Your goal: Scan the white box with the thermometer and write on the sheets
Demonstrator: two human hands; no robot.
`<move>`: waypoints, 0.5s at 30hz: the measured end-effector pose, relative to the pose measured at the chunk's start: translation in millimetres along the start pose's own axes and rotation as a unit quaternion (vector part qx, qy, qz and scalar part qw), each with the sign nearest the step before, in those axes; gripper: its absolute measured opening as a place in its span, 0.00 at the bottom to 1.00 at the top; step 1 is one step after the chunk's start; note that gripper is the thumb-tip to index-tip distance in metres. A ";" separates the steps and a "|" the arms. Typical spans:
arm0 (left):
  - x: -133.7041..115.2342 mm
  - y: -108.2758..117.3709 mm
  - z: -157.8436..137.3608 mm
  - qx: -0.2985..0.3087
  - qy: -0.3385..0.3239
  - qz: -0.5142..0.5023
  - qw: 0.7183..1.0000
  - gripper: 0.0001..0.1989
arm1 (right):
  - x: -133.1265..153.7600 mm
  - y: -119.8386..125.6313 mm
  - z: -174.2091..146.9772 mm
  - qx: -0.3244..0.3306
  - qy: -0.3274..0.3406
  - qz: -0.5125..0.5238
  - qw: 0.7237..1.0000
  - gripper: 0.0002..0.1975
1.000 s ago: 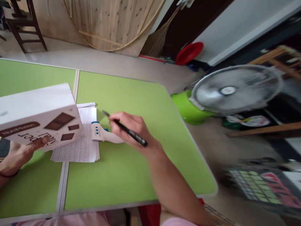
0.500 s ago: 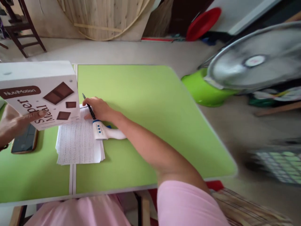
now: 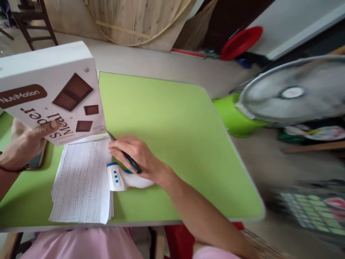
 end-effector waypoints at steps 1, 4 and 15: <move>0.5 -0.9 -1.9 0.003 0.002 -0.004 1.000 0.17 | 5.4 8.2 -9.4 0.011 0.011 0.000 1.000 0.07; 3.3 -6.1 -4.3 0.020 0.020 -0.030 0.999 0.18 | 15.9 22.2 -38.4 0.038 0.020 -0.044 0.998 0.07; 37.6 -30.4 11.5 0.041 0.148 -0.241 0.958 0.12 | -9.0 9.2 -38.5 0.148 -0.064 -0.355 0.921 0.14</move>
Point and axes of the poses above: each hand's wrist, its own z-axis towards the middle knuckle, its own y-axis out of the back of the hand, x = y × z, the point moved 1 cm from there along z, towards the middle knuckle, and after that the axes turned 1 degree about z, right-handed, at the moved point
